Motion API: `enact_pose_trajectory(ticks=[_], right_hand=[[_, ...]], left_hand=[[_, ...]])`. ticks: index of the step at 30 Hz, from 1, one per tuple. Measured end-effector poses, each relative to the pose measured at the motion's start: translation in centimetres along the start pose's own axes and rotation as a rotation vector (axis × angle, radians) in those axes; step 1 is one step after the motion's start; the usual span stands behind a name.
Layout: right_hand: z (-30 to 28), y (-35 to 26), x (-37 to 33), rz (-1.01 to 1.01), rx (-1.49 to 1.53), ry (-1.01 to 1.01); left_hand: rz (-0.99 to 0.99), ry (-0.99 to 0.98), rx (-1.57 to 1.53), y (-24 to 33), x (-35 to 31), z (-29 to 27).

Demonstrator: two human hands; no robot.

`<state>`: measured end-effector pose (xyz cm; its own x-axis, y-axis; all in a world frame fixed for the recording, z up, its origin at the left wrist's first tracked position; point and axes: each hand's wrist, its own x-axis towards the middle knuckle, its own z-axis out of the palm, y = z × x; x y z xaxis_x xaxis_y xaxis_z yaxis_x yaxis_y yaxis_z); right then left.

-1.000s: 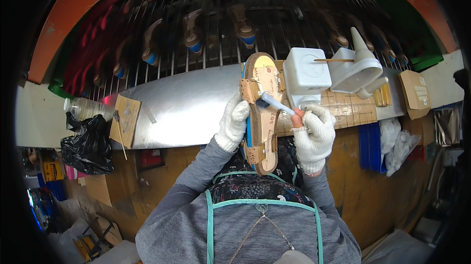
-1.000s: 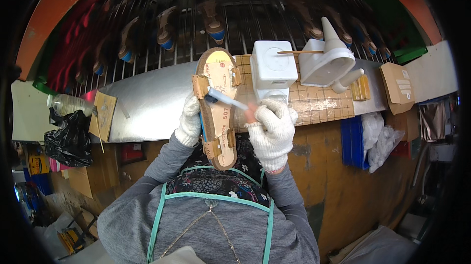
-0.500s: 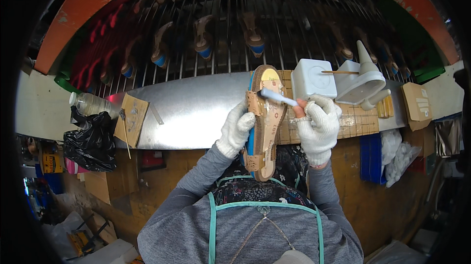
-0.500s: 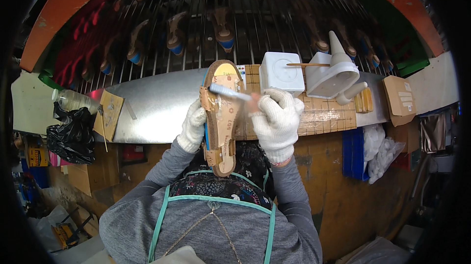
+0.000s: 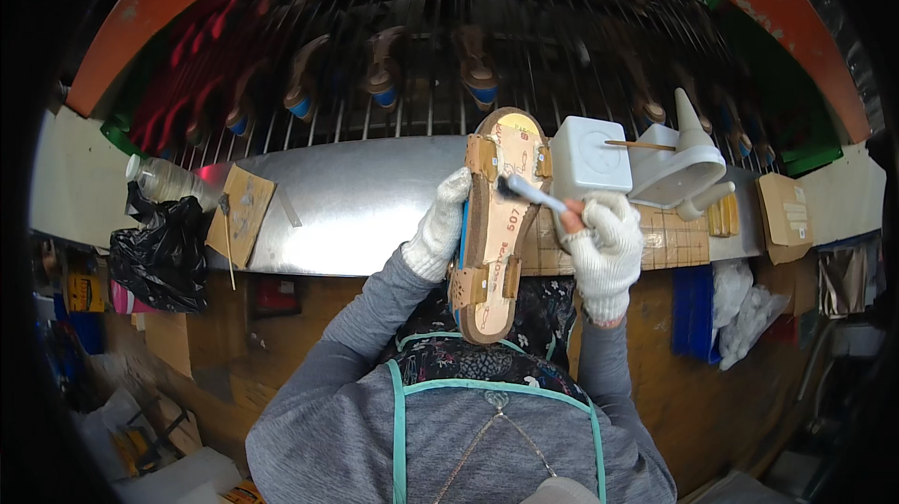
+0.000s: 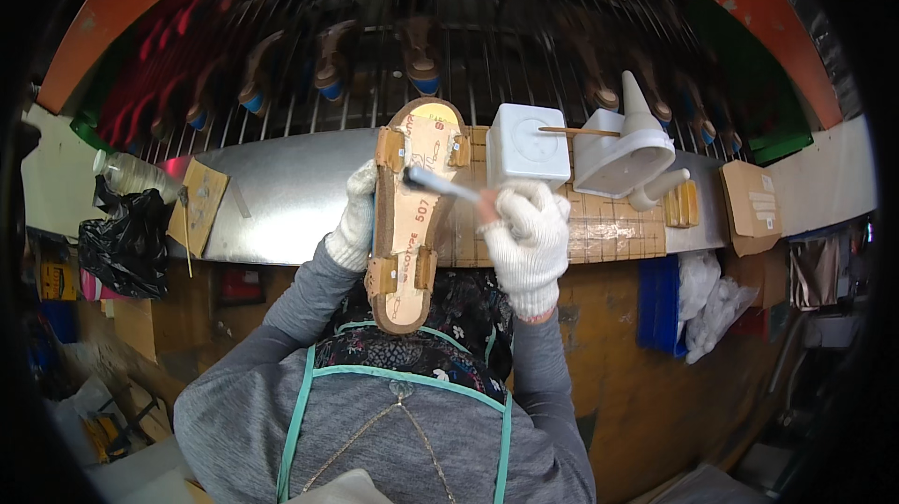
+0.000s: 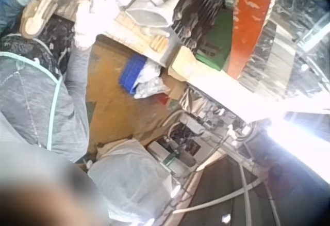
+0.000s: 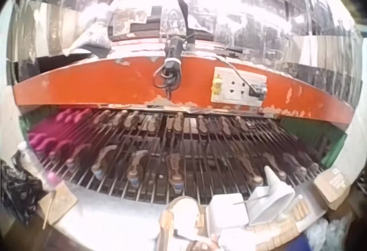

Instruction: The person repeatedly dips a brush into a white container and applies a white coating to the bottom of a wooden shoe last. They rotate the last to cover different areas and place it on a drying rack after each coat.

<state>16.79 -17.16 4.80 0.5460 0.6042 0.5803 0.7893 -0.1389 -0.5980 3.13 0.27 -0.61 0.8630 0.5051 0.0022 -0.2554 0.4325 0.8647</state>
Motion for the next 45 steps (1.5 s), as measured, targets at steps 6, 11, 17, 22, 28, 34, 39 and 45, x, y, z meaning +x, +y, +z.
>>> enact_pose_trajectory(ticks=[6,11,17,22,28,34,39,45], right_hand=[[0.1,-0.7,-1.8,0.036,0.017,-0.019],[0.4,-0.6,-1.1,-0.04,-0.127,0.047],[0.5,-0.7,-0.7,-0.089,-0.183,0.094],[0.9,0.0,-1.6,-0.133,-0.091,0.069],[1.0,0.1,-2.6,-0.143,-0.078,0.038],[1.0,-0.2,-0.8,-0.094,-0.122,0.079],[1.2,-0.3,-0.5,-0.118,-0.107,0.091],[1.6,0.0,-2.3,-0.115,-0.057,0.048]], left_hand=[[-0.13,0.083,-0.06,0.0,-0.4,0.8],[-0.05,0.013,0.046,-0.8,-1.2,0.7],[-0.052,-0.023,0.096,-0.8,-1.2,-0.2],[-0.05,-0.006,0.025,-0.7,-0.7,-0.8],[-0.08,0.022,-0.03,-0.3,-0.1,-1.1],[-0.018,-0.006,0.055,-0.7,0.5,-1.3],[-0.023,0.023,0.015,-0.8,0.8,-1.3],[0.013,0.033,-0.004,0.0,1.5,-1.2]])
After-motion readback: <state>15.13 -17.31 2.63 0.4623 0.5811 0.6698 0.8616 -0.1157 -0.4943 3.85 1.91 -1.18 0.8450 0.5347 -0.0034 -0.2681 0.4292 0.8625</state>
